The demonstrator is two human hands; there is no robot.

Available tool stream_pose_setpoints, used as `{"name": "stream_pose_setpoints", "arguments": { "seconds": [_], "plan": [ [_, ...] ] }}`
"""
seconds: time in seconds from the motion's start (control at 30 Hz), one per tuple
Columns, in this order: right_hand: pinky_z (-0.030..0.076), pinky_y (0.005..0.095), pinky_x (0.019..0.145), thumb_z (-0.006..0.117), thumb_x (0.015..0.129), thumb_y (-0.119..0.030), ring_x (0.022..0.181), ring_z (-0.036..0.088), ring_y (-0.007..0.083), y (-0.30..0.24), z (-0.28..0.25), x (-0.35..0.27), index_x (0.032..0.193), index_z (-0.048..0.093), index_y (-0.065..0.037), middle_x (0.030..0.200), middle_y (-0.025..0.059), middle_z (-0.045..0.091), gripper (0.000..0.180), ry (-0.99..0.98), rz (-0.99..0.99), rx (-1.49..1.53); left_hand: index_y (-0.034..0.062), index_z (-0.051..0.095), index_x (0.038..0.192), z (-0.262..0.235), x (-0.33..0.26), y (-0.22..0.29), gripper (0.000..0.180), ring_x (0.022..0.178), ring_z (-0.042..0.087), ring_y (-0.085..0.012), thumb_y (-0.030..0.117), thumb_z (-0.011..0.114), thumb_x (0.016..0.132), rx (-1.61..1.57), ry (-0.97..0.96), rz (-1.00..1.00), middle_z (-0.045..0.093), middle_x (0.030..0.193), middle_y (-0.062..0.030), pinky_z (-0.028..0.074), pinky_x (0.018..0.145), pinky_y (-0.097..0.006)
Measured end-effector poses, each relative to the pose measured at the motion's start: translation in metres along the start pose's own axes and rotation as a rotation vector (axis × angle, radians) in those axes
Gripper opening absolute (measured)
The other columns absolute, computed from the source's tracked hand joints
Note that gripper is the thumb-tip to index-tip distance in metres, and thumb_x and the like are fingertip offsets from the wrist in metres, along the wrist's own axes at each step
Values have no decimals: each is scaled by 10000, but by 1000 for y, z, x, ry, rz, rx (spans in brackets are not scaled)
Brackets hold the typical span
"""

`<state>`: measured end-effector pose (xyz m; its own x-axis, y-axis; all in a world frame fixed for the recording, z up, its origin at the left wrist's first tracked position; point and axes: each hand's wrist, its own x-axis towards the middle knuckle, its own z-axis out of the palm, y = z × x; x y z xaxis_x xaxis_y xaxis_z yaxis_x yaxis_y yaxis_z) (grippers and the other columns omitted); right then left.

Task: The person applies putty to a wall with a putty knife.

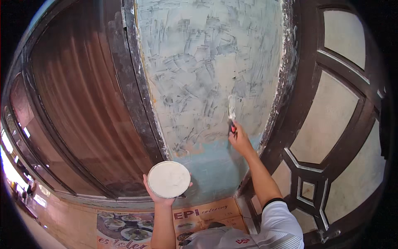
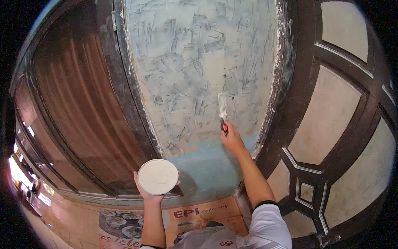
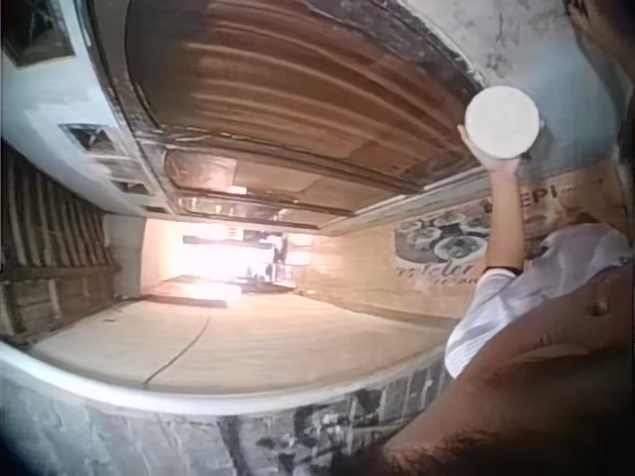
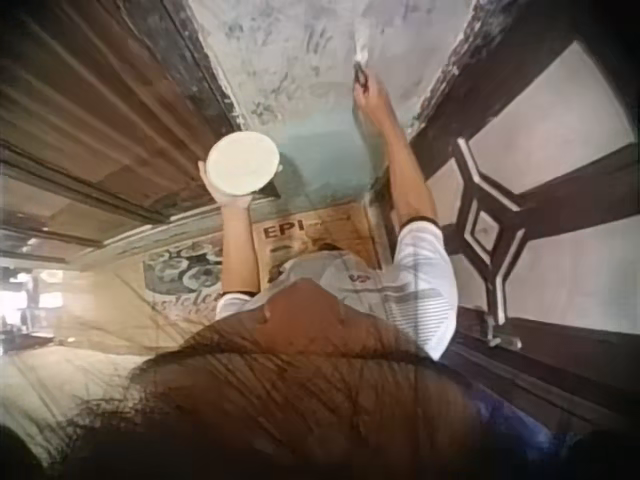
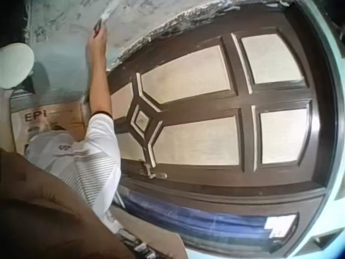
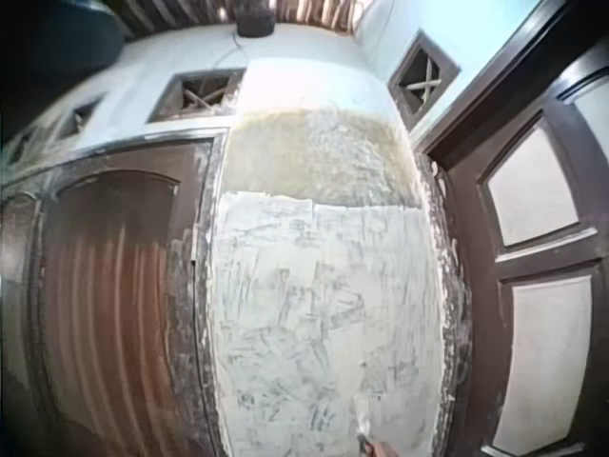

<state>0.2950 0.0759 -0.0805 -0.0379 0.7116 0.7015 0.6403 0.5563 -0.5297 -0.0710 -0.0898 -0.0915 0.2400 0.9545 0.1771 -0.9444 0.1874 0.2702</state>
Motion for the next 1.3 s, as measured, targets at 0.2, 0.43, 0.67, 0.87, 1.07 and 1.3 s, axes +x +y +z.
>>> {"name": "stream_pose_setpoints", "arguments": {
  "seconds": [0.2, 0.43, 0.67, 0.87, 1.07, 1.3],
  "plan": [
    [534, 470, 882, 637, 943, -83, 978, 659, 440, -75, -60, 109, 1463, 459, 2, 1126, 284, 651, 556, 151, -40, -10, 109, 387, 1580, 6, 4, -7, 1031, 1362, 345, -711, 853, 463, 871, 31, -88, -3, 371, 1595, -307, 364, 988, -878],
    [557, 429, 848, 639, 949, -83, 939, 682, 370, 10, 4, -9, 1455, 455, -1, 1106, 231, 650, 544, 84, -46, -67, 102, 383, 1581, 7, -4, -16, 1039, 1365, 350, -704, 853, 467, 868, -50, -91, -34, 365, 1592, -320, 355, 1006, -874],
    [521, 321, 724, 502, 965, 2, 741, 590, 179, -55, -8, -115, 1487, 467, -4, 1015, 128, 657, 524, 63, 263, 459, 99, 380, 1579, 1, -1, -20, 1043, 1373, 357, -690, 855, 459, 864, -29, -16, 3, 369, 1592, -314, 347, 1016, -873],
    [525, 328, 717, 646, 941, -30, 774, 635, 166, -136, -74, -100, 1235, 686, 24, 889, 105, 694, 302, 87, -113, 296, 117, 384, 1580, 23, 26, -46, 1014, 1382, 387, -652, 850, 423, 880, 31, -89, -55, 398, 1596, -260, 305, 1035, -887],
    [515, 376, 670, 822, 828, -138, 759, 636, 274, -152, -123, -73, 1101, 801, -118, 803, 80, 655, 275, -323, -198, -49, 118, 422, 1565, 34, 32, -65, 945, 1384, 441, -561, 812, 401, 923, -9, -51, -26, 426, 1587, -238, 294, 999, -915],
    [511, 368, 642, 819, 815, -133, 684, 627, 261, -139, -156, -56, 1051, 818, -99, 759, 78, 666, 238, -356, -295, -7, 117, 336, 1612, 41, 39, -94, 1013, 1440, 361, -576, 837, 412, 903, -90, -152, -52, 320, 1646, -251, 277, 1029, -905]
  ]
}}
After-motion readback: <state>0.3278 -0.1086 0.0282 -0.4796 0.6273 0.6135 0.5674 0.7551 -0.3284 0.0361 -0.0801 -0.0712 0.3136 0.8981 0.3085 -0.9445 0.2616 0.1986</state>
